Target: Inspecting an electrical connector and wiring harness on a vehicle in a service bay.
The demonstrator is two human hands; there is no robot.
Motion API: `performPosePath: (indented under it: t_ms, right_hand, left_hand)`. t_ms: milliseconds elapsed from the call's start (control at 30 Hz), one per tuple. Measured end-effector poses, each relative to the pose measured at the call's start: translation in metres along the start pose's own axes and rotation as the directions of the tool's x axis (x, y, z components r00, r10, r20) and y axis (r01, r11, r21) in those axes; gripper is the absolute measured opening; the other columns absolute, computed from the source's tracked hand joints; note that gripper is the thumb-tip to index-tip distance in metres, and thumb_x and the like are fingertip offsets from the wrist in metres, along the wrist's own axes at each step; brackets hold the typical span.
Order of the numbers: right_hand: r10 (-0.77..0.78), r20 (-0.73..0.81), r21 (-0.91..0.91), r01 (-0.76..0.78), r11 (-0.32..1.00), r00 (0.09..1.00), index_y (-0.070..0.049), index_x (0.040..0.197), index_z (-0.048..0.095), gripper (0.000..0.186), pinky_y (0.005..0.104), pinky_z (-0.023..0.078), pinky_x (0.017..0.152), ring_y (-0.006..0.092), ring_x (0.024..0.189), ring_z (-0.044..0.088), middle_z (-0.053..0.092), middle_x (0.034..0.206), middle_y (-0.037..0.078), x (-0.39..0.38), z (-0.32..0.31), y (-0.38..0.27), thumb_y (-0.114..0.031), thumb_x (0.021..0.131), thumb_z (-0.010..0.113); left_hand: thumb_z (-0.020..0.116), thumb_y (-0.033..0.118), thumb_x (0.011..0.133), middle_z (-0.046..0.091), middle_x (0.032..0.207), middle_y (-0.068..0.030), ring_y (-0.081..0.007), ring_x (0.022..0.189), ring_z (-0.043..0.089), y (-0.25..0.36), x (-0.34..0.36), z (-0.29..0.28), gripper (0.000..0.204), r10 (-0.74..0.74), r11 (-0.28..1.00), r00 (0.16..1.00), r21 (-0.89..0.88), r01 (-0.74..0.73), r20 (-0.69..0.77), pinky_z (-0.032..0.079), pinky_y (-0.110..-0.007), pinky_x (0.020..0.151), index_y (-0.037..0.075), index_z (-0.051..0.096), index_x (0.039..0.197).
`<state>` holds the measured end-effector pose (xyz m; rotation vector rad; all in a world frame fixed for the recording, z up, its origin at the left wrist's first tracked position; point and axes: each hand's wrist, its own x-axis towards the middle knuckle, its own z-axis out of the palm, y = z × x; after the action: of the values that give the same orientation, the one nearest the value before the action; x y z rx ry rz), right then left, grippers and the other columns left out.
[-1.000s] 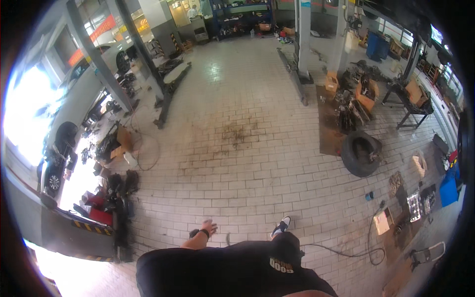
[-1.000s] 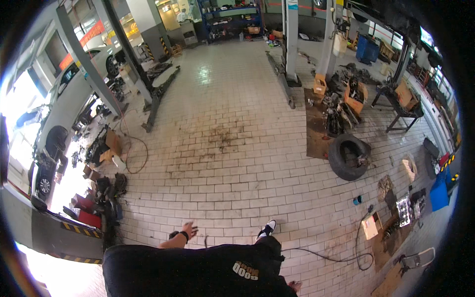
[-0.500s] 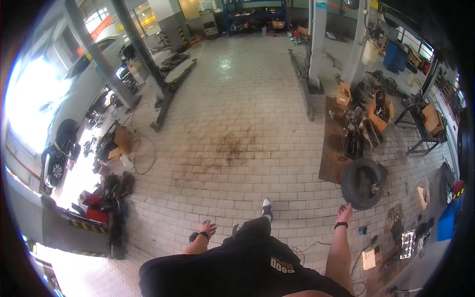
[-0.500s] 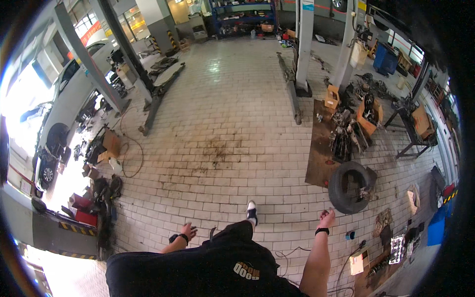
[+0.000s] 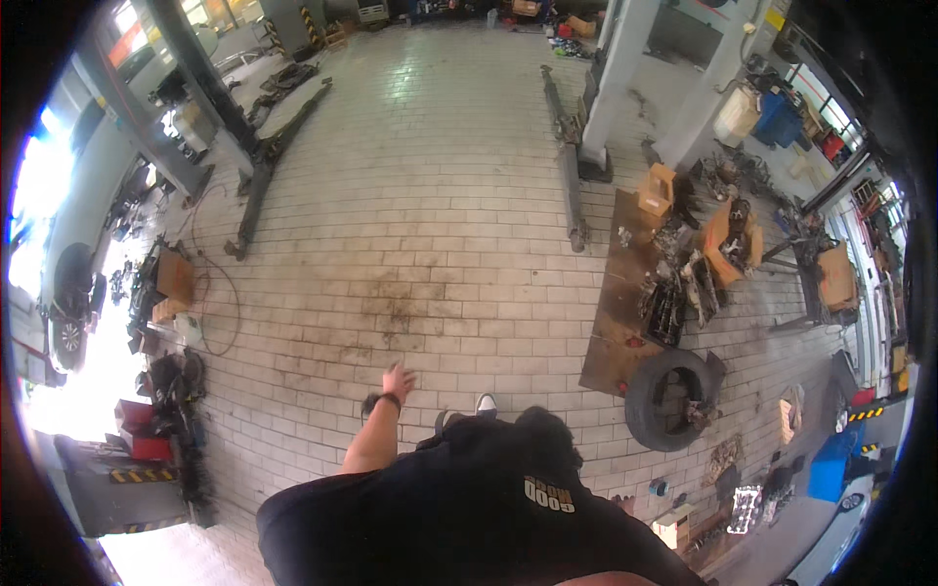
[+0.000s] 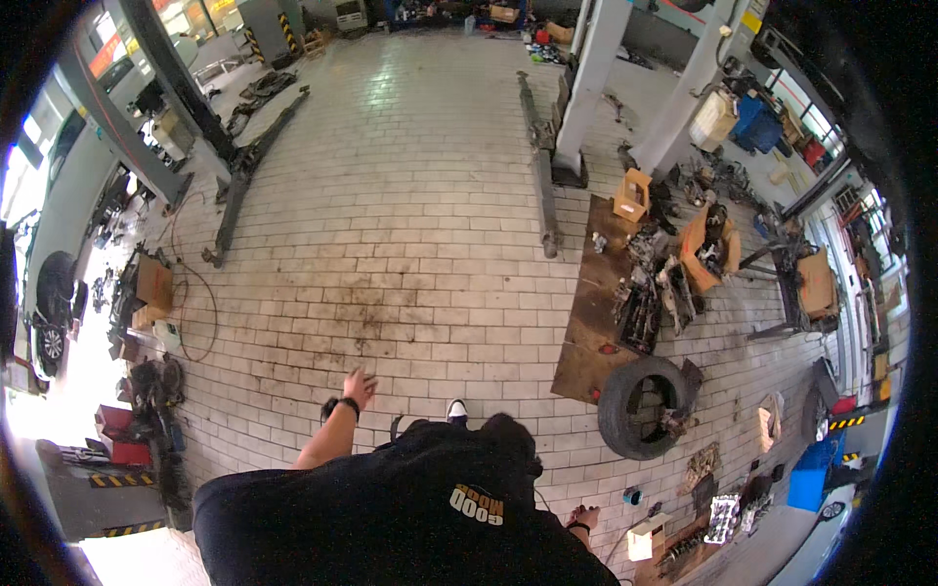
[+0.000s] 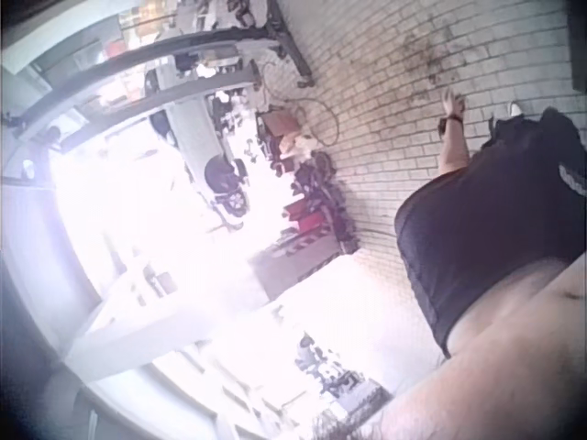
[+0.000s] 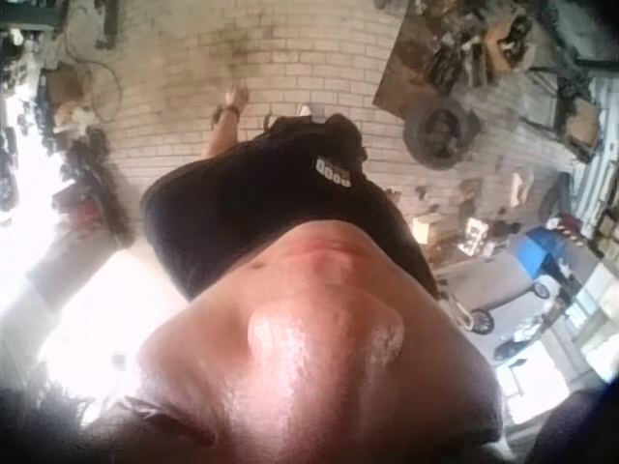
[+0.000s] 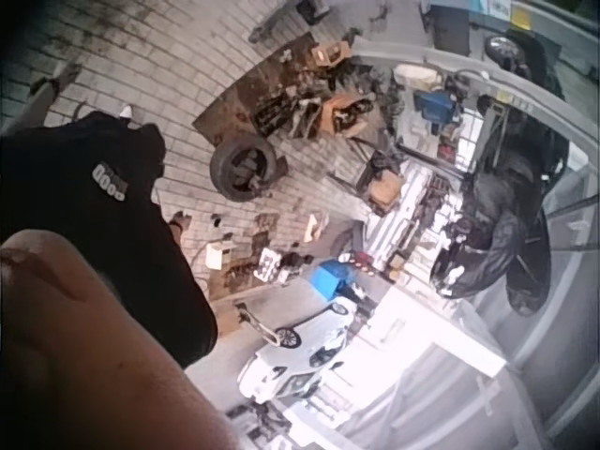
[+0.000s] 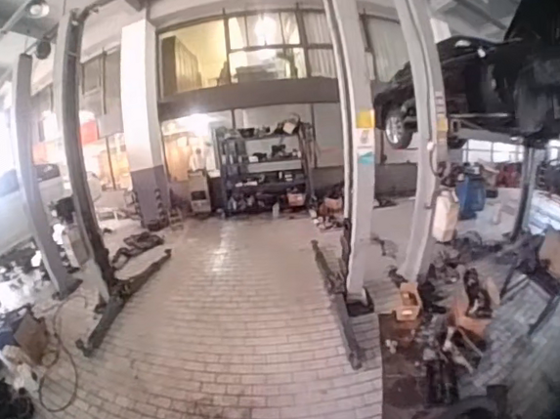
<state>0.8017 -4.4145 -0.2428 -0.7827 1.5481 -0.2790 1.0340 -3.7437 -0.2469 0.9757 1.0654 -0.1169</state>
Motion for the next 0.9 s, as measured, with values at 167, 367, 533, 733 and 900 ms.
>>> performPosePath:
  t_ms: [167,367,533,733,900]
  right_hand:
    - [-0.062,-0.045,-0.064,0.059,0.996,0.997,-0.012,0.097,0.048,0.035,0.0304,0.032,0.039,0.0176,0.046,0.044,0.056,0.077,0.011,0.069,0.103,0.007,-0.043,0.081,0.046]
    - [0.064,-0.014,-0.168,-0.065,0.984,0.998,-0.013,0.106,0.052,0.043,0.0322,0.035,0.043,0.0195,0.051,0.047,0.056,0.077,0.01,0.11,0.335,-0.041,-0.047,0.08,0.05]
    - [0.011,0.221,-0.099,0.011,0.995,0.975,-0.009,0.113,0.049,0.044,0.035,0.042,0.052,0.0221,0.064,0.053,0.058,0.082,0.007,0.053,0.602,-0.126,-0.041,0.083,0.053]
    - [-0.127,0.644,-0.148,0.286,0.947,0.755,-0.011,0.105,0.05,0.031,0.0279,0.045,0.049,0.0162,0.063,0.055,0.057,0.078,0.005,0.036,0.927,-0.209,-0.036,0.086,0.053]
    - [-0.202,0.761,-0.143,0.464,0.874,0.616,-0.012,0.089,0.05,0.023,0.0247,0.039,0.037,0.013,0.049,0.051,0.05,0.064,0.004,-0.057,1.132,-0.244,-0.035,0.086,0.051]
  left_hand:
    - [0.052,0.03,0.087,0.056,0.09,-0.0044,-0.0178,0.073,0.057,0.136,0.045,0.124,0.034,0.207,0.977,0.972,-0.074,-0.2,0.108,0.043,-0.029,0.054,0.016,0.043,0.117]
    - [0.051,0.032,0.088,0.057,0.082,-0.0075,-0.0196,0.068,0.057,0.135,0.119,0.141,0.023,-0.02,0.996,0.993,-0.086,0.01,-0.114,0.044,-0.031,0.052,0.013,0.046,0.1]
    - [0.052,0.039,0.081,0.064,0.097,-0.0112,-0.0214,0.093,0.06,0.054,0.207,0.056,0.034,0.139,0.615,0.958,0.78,0.116,-0.252,0.048,-0.033,0.07,0.011,0.058,0.099]
    - [0.043,0.033,0.089,0.06,0.1,-0.012,-0.0294,0.079,0.06,0.158,0.197,0.212,0.032,-0.277,0.938,0.907,-0.293,0.184,-0.317,0.045,-0.041,0.06,0.01,0.045,0.112]
    - [0.048,0.033,0.087,0.058,0.094,-0.0105,-0.0264,0.072,0.057,0.235,0.251,0.307,0.031,-0.2,0.923,0.918,-0.38,0.06,-0.343,0.043,-0.036,0.057,0.01,0.042,0.108]
